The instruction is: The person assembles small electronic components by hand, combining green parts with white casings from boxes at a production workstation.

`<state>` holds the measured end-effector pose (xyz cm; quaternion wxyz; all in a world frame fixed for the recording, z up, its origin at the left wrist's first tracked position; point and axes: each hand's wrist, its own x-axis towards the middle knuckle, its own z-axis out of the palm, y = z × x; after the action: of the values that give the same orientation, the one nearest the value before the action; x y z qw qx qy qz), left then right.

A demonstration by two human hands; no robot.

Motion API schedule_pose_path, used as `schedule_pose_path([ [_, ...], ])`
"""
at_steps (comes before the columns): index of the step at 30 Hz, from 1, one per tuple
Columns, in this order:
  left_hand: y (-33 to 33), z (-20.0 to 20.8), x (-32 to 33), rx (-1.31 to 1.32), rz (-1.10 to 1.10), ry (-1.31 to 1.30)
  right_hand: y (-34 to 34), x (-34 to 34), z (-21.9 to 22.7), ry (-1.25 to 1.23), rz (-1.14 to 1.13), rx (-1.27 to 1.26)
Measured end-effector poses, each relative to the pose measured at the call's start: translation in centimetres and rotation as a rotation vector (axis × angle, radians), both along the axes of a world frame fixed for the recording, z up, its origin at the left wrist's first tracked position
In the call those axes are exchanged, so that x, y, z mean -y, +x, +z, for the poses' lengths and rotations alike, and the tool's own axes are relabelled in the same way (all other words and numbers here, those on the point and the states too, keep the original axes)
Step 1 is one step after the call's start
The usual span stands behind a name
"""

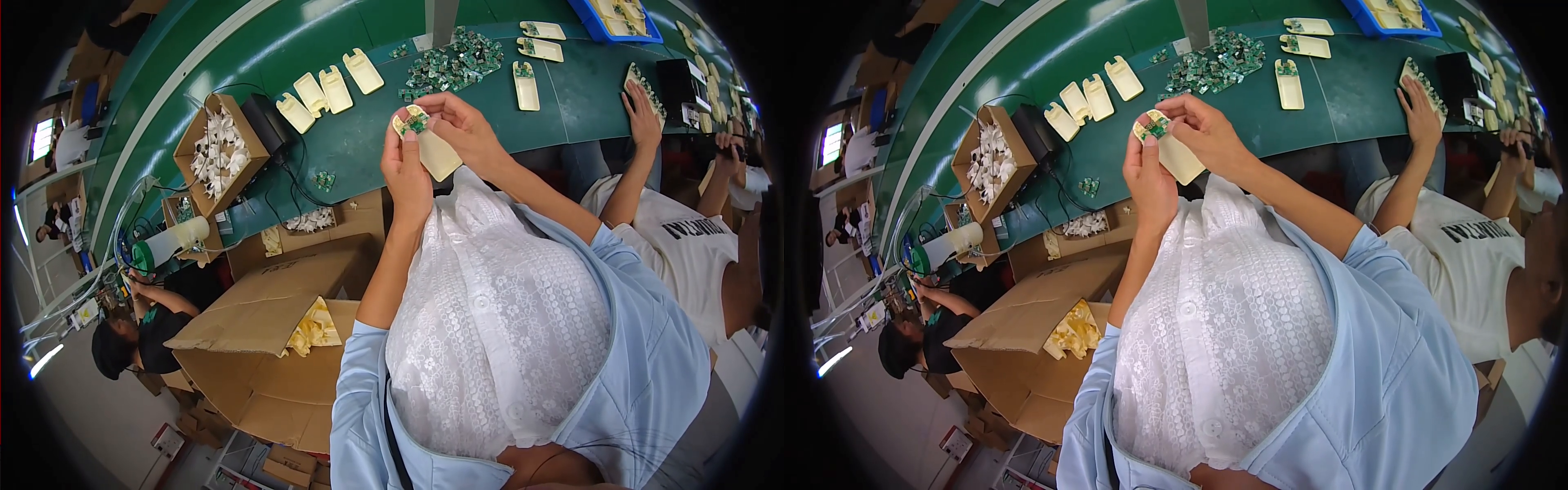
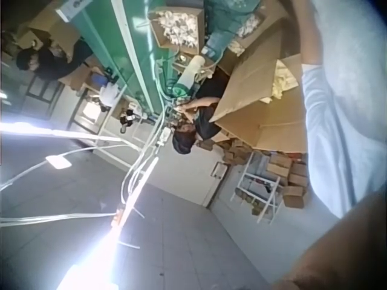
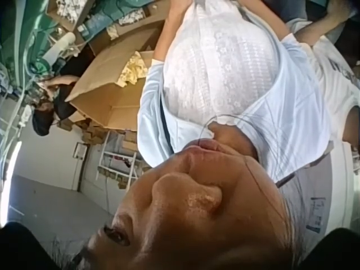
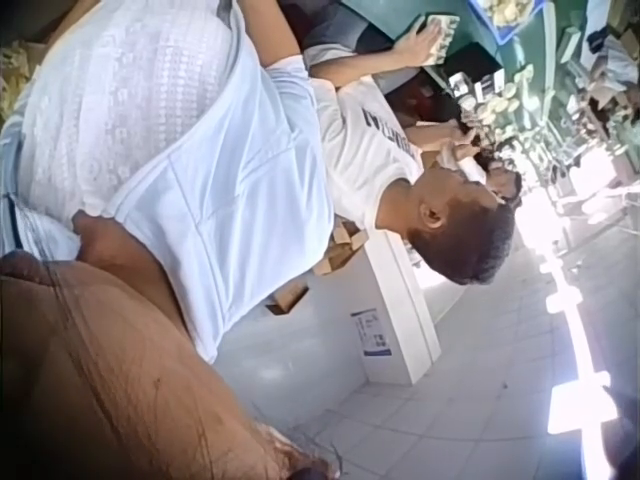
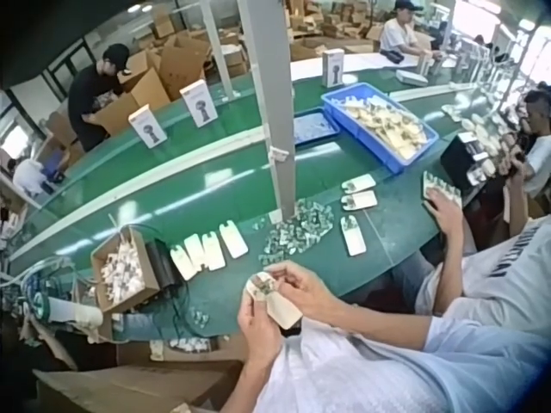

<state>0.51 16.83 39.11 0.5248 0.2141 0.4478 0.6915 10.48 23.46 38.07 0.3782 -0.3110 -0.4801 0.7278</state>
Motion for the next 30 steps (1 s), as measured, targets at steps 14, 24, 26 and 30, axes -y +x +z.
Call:
schedule_pose_path([
  [14, -1.0, 1.4, 0.1, 0.155, -0.1, -0.054, 0.7, -1.4, 2.7, 1.127, -0.035, 0.495],
  [24, -0.8, 1.9, 0.2, 0.102, -0.085, -0.05, 0.7, -1.2, 3.6, 1.153, -0.018, 0.507],
  [26, -0.9, 1.7, 0.3, 0.019, -0.083, -0.054, 0.6, -0.9, 3.8, 1.16, -0.023, 0.511],
  [30, -1.0, 0.7, 0.6, -0.269, -0.047, -0.074, 0.5, -0.5, 4.0, 1.185, -0.038, 0.537],
])
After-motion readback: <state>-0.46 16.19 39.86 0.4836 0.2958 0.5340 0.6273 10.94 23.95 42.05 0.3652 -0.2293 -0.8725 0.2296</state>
